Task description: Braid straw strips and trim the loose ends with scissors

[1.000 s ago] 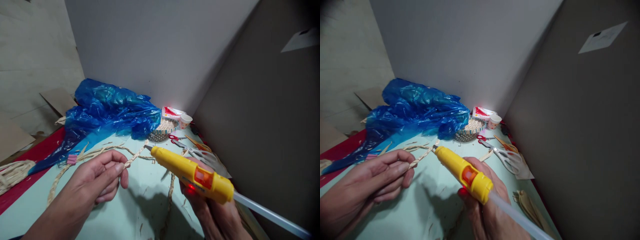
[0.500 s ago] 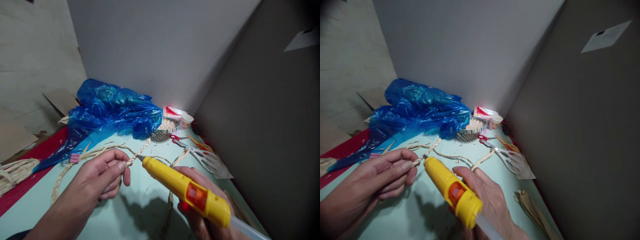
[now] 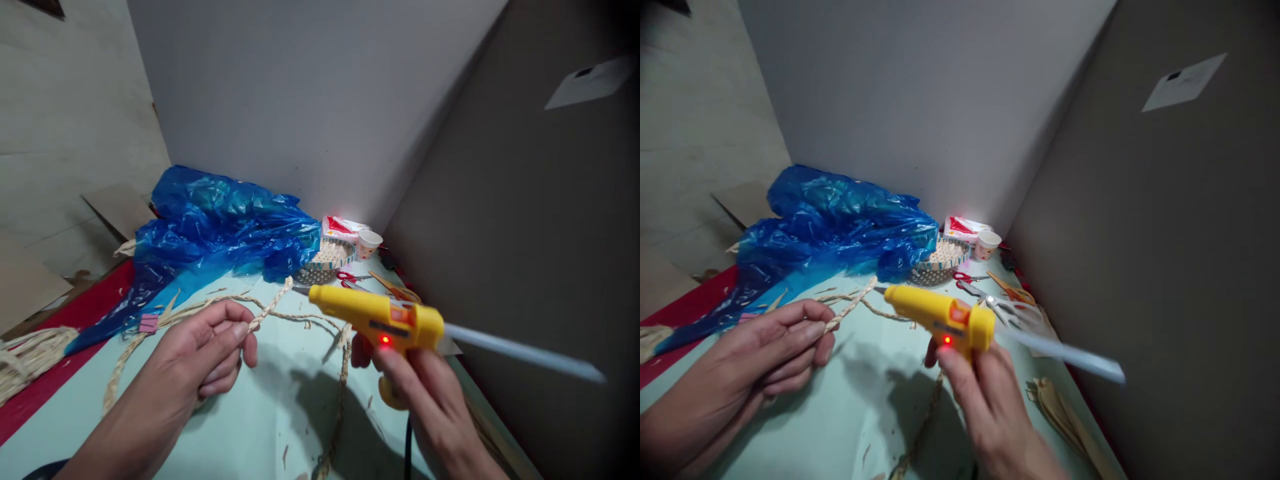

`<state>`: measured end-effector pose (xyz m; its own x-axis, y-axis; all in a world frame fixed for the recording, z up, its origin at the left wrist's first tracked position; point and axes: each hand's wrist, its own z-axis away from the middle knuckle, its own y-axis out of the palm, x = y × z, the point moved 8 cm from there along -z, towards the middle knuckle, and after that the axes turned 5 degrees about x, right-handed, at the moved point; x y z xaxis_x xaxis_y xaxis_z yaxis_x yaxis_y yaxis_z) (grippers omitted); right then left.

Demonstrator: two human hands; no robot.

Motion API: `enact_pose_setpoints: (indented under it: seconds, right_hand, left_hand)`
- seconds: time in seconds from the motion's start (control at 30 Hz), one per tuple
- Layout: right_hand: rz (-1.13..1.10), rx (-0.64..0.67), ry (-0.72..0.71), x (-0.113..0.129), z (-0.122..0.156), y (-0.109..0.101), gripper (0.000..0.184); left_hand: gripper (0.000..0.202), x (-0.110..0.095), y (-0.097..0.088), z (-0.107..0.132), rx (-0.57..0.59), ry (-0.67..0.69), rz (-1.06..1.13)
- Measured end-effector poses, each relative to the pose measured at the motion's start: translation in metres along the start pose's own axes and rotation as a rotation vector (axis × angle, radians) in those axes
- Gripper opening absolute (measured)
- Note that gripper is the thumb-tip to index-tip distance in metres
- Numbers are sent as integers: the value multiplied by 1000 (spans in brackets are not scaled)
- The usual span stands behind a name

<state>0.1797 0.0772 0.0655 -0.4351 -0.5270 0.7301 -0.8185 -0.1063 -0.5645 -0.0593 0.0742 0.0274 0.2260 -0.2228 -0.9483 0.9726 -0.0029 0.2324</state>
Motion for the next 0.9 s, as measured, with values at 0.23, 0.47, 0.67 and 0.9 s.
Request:
enact_pose_setpoints:
  seconds: [0.23,0.47,0.67,0.9]
  right_hand:
    - [-929,53,559,-78,-23,14,32]
    - [-697,396,665,-88,11,24,52]
    - [-287,451,650,-93,21,13,53]
    - [704,187,313,-27,-6,-14,38]
  left_hand:
    - [26,-9,-7,1,-95,23,2]
    - [18,-9,-10,0,-122,64,21]
    - [17,-12,-5,-2,-77,91,42]
    - [19,-4,6,2,-14,33,81]
